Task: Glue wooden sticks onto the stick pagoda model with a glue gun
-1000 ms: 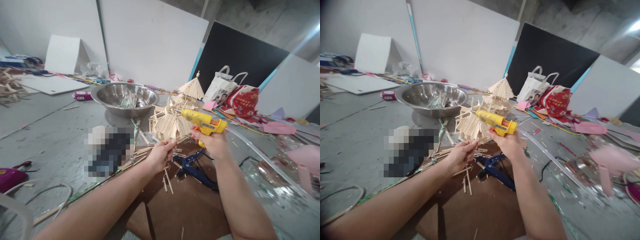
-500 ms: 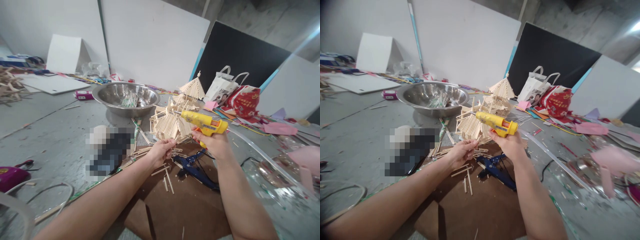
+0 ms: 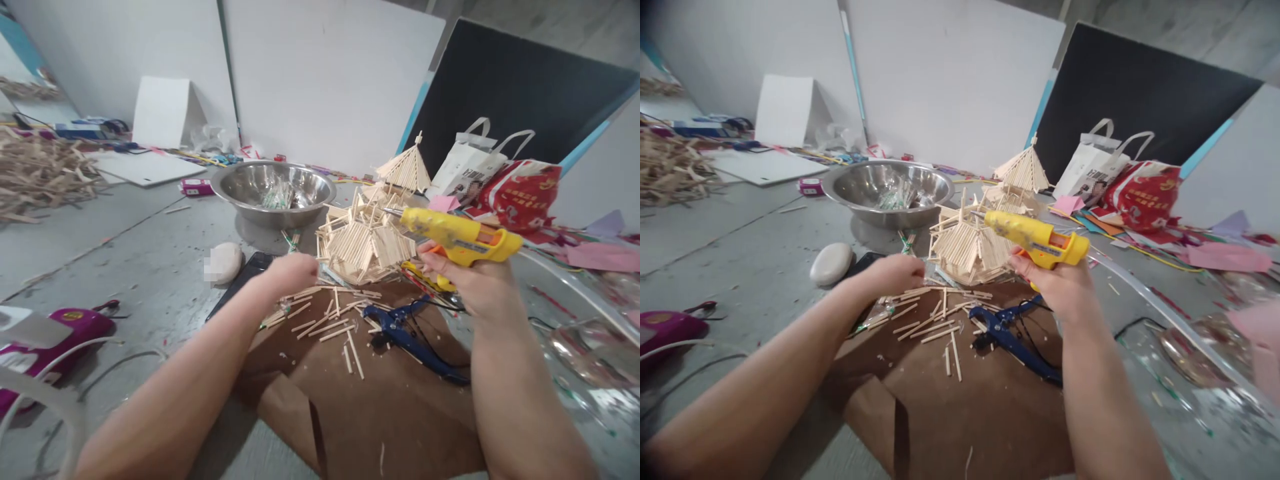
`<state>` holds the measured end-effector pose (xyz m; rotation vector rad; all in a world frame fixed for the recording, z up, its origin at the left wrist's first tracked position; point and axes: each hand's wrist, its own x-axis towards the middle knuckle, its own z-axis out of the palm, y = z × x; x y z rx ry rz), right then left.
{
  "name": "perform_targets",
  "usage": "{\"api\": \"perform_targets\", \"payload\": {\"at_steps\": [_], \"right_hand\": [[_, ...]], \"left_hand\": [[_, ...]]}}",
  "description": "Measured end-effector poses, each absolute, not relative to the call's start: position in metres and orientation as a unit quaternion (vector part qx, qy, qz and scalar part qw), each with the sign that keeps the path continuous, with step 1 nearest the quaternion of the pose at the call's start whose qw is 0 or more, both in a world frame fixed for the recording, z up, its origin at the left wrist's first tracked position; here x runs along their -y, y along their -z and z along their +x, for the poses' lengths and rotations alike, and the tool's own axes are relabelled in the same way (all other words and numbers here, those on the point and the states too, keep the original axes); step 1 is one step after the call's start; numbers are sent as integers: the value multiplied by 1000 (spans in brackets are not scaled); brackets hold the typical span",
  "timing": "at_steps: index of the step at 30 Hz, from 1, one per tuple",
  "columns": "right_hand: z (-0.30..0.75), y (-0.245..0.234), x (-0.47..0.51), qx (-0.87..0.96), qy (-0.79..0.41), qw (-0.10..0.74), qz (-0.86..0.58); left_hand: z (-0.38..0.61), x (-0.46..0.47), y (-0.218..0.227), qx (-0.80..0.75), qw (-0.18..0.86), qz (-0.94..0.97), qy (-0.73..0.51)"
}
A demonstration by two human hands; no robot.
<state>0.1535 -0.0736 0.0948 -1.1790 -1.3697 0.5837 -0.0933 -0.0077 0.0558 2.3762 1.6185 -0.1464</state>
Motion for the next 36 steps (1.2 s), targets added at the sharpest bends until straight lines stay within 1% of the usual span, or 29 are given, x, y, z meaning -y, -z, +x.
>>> {"api": "perform_targets", "payload": {"at_steps": [3,6,10,22,28,33,36], "right_hand": [[156,-99,77,578,-254,576,-519],[156,-101,79,580,-237,585,-515],[157,-98,79,579,-215,592,-518],[156,-103,82,612,-217,570,-503],[157,-101,82,611,-232,566,-503],[155,-103,83,613,-233,568,-497],[154,-104,83,611,-229,568,-502]], "left_hand": [[-119,-1,-68,-619,88,774,103],[-126,0,-68,-612,77,776,130],[-120,1,-58,-588,66,795,136],[-101,13,-53,-508,119,841,141],[-110,6,-50,-539,103,824,141],[-114,5,-58,-544,126,818,138],[-112,7,-60,-538,121,823,139]]}}
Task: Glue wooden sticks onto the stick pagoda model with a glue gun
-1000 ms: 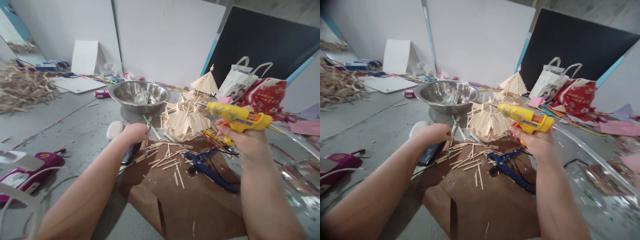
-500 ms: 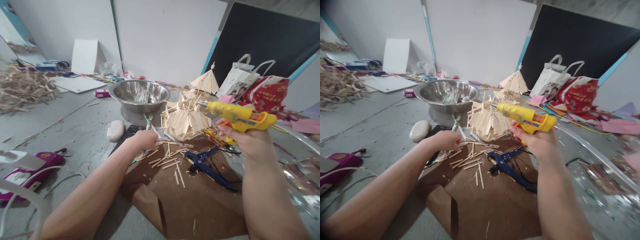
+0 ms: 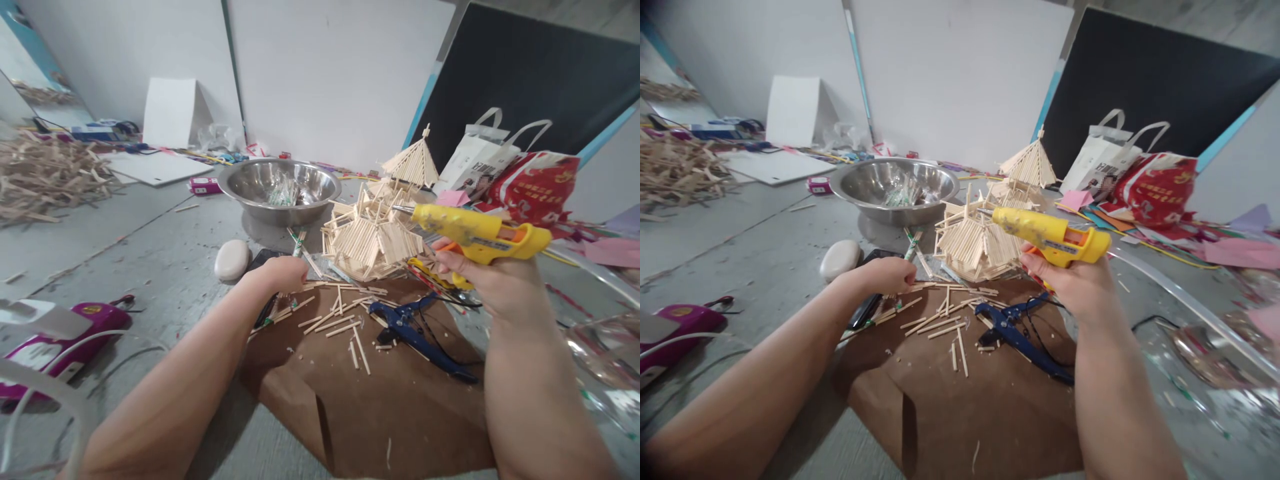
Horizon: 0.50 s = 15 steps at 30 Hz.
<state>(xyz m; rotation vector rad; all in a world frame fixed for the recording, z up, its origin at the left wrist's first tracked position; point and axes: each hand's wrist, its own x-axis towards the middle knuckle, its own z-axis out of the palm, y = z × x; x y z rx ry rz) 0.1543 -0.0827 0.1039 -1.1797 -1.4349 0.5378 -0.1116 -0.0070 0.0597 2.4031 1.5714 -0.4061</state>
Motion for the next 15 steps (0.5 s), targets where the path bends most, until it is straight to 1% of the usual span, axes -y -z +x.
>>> {"api": "perform_targets", "payload": {"at_steps": [7,9,11,13,15], "right_hand": [[157,-103,82,617,-228,563,-500],[156,-103,83,615,-232,563,-501],[155,-104,84,609,-235,565,-504],[154,-105,84,602,-235,570,-508],[153,-106,84,599,-238,570,-510]], "left_hand": [[-111,5,-55,-514,111,834,166],[-111,5,-57,-515,117,836,146],[-109,6,-60,-522,133,836,101],[-107,9,-64,-517,183,835,41],[-105,13,-68,-497,276,823,-16]]}}
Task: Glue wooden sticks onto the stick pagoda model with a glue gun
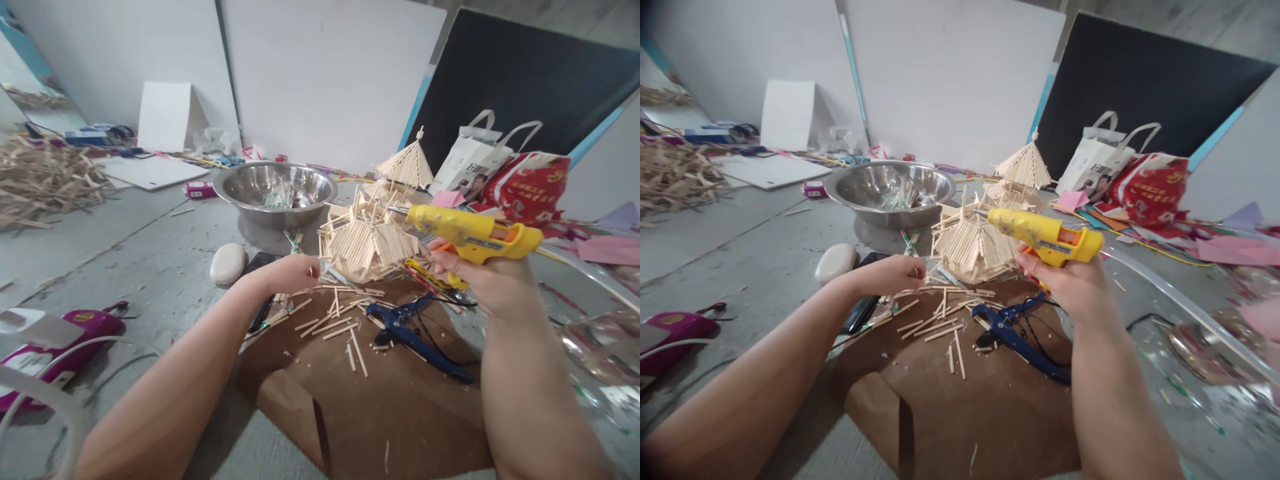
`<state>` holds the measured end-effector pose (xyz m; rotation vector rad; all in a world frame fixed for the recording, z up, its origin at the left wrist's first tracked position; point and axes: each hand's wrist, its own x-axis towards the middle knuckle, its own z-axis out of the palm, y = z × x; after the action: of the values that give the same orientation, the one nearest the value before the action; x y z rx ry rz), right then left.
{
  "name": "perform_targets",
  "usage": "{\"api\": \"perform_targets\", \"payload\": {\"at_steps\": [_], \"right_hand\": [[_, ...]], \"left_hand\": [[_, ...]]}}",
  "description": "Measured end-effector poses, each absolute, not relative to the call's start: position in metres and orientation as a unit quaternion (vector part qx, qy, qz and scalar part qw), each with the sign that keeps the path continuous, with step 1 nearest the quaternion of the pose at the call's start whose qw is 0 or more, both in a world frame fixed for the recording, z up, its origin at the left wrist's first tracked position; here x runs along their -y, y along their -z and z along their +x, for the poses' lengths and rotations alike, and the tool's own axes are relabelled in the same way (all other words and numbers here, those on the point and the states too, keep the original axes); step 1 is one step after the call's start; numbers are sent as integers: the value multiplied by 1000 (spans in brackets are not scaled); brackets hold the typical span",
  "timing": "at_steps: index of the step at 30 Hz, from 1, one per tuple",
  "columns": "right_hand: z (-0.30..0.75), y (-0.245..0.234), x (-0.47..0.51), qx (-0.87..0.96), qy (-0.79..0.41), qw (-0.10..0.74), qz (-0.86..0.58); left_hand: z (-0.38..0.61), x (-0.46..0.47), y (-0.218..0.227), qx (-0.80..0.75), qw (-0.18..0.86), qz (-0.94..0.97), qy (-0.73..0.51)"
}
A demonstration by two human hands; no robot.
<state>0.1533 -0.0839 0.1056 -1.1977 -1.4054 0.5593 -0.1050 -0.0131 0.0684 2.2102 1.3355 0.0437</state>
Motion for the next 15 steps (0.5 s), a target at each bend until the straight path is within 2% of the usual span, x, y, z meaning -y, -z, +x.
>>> {"api": "perform_targets", "payload": {"at_steps": [2,4,10,15], "right_hand": [[153,-106,83,604,-240,565,-508],[153,-106,83,607,-237,565,-505],[153,-107,84,604,-233,568,-508],[153,-107,84,608,-226,570,-504]], "left_hand": [[-104,17,-71,-471,361,803,-53],[-103,18,-71,-458,375,803,-64],[-104,11,-62,-530,136,834,74],[-98,16,-65,-520,84,844,105]]}}
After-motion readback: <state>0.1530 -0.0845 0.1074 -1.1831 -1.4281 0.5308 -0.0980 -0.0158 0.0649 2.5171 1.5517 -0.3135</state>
